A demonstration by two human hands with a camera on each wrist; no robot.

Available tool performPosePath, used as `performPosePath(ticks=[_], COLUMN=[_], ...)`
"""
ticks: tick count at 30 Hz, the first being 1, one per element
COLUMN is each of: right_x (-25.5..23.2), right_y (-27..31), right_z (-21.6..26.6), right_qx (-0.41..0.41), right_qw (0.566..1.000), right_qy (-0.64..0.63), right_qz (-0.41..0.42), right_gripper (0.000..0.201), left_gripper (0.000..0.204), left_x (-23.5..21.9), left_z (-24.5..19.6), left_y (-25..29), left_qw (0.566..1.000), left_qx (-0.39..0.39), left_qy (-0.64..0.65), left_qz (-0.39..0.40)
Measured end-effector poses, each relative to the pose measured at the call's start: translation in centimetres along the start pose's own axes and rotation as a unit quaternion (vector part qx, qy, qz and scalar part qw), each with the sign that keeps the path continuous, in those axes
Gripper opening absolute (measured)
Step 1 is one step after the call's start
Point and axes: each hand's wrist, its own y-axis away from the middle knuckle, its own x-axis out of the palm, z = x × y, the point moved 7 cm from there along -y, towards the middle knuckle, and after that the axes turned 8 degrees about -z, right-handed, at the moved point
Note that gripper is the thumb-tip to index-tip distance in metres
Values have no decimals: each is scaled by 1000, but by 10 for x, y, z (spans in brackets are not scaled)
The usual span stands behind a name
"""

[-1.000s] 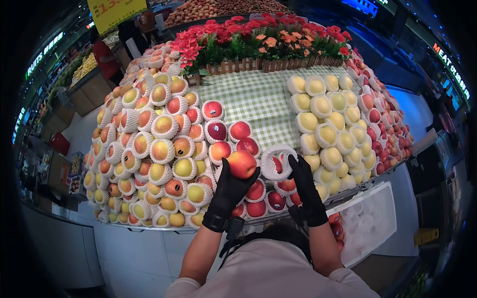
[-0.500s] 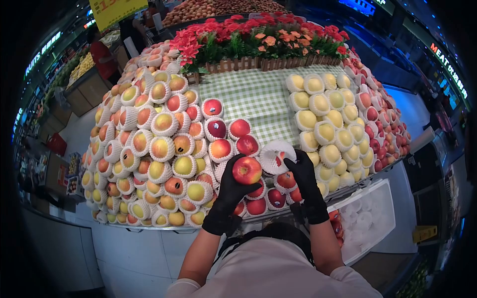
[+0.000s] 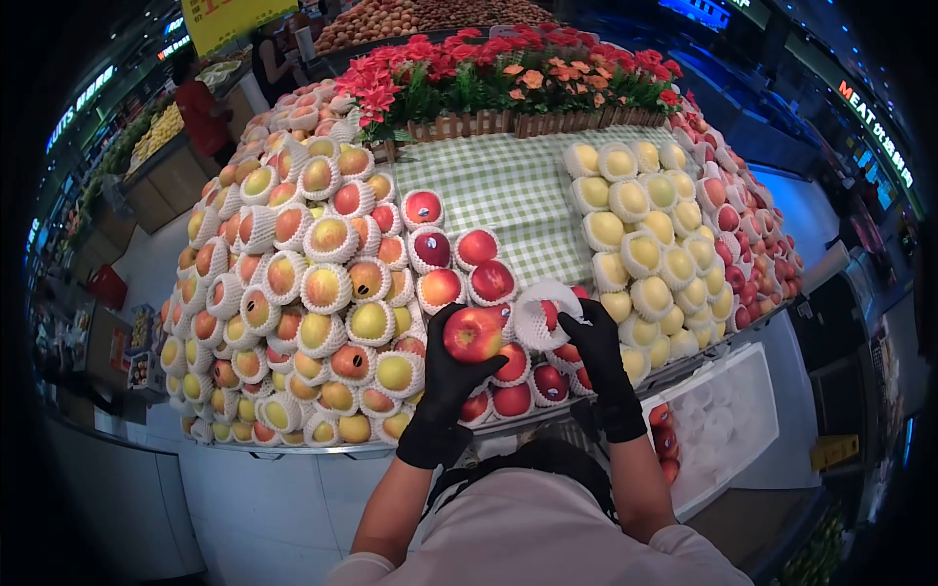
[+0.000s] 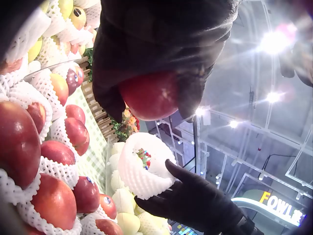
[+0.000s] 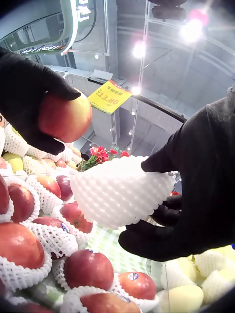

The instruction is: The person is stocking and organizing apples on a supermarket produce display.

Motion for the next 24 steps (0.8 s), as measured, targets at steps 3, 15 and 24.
performPosePath(ticks=[3, 15, 24], right_x=[-3, 4, 16], right_y=[3, 46, 60], right_z=[-9, -1, 10], right_qx=[-27, -27, -2], right_qw=[999, 997, 998], right_qy=[19, 25, 51], right_qz=[-21, -65, -43], right_gripper=[44, 51, 53], left_gripper=[86, 95, 92], left_x=[-6, -6, 6], left_z=[6, 10, 11], left_y=[3, 26, 38], left_qw=[1000, 977, 964], left_qx=[-24, -95, -64], left_qy=[19, 115, 89], left_qz=[3, 150, 241])
